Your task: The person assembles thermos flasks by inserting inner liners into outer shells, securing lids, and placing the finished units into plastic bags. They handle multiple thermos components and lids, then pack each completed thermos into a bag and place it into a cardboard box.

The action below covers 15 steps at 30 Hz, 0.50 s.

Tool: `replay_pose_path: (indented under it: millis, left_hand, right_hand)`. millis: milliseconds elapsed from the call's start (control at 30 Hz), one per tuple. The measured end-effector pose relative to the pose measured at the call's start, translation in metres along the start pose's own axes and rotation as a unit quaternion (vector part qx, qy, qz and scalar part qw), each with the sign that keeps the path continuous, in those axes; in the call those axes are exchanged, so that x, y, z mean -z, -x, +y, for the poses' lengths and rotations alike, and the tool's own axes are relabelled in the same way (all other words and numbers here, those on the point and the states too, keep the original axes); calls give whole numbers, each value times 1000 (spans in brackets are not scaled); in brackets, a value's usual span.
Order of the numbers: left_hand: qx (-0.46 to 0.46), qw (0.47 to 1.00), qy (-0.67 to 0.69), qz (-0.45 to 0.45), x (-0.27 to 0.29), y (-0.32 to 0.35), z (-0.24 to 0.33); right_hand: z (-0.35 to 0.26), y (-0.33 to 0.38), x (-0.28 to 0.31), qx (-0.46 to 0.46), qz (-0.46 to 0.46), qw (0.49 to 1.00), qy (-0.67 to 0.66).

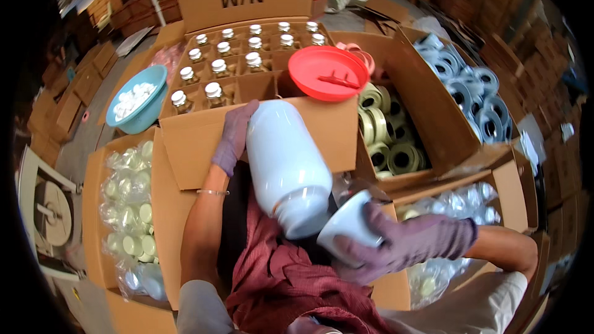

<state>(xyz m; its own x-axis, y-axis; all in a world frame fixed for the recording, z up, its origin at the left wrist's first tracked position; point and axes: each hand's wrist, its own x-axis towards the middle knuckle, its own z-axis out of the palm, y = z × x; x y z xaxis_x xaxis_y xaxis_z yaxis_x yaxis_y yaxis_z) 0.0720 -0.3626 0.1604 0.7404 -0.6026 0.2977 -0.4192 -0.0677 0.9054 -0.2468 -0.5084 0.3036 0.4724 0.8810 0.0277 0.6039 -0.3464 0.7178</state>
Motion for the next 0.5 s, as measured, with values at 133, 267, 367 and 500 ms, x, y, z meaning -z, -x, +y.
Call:
replay_pose_path:
  millis: [133,267,367,500]
  left_hand:
    - [-66,967,245,32,40,64,-31]
    - [-90,960,236,-122,16,108,-11]
    - [52,939,304,-153,28,147,-39]
    - [274,906,324,-11,53,131,-20]
  right_hand:
    - [105,-12,-64,-357,8,913,-196]
    - [144,19,-225,-587,-46,770,-245]
    - [158,-38,-286,-548,-228,795,-125]
    - [157,-182,-328,-406,83,851,-321]
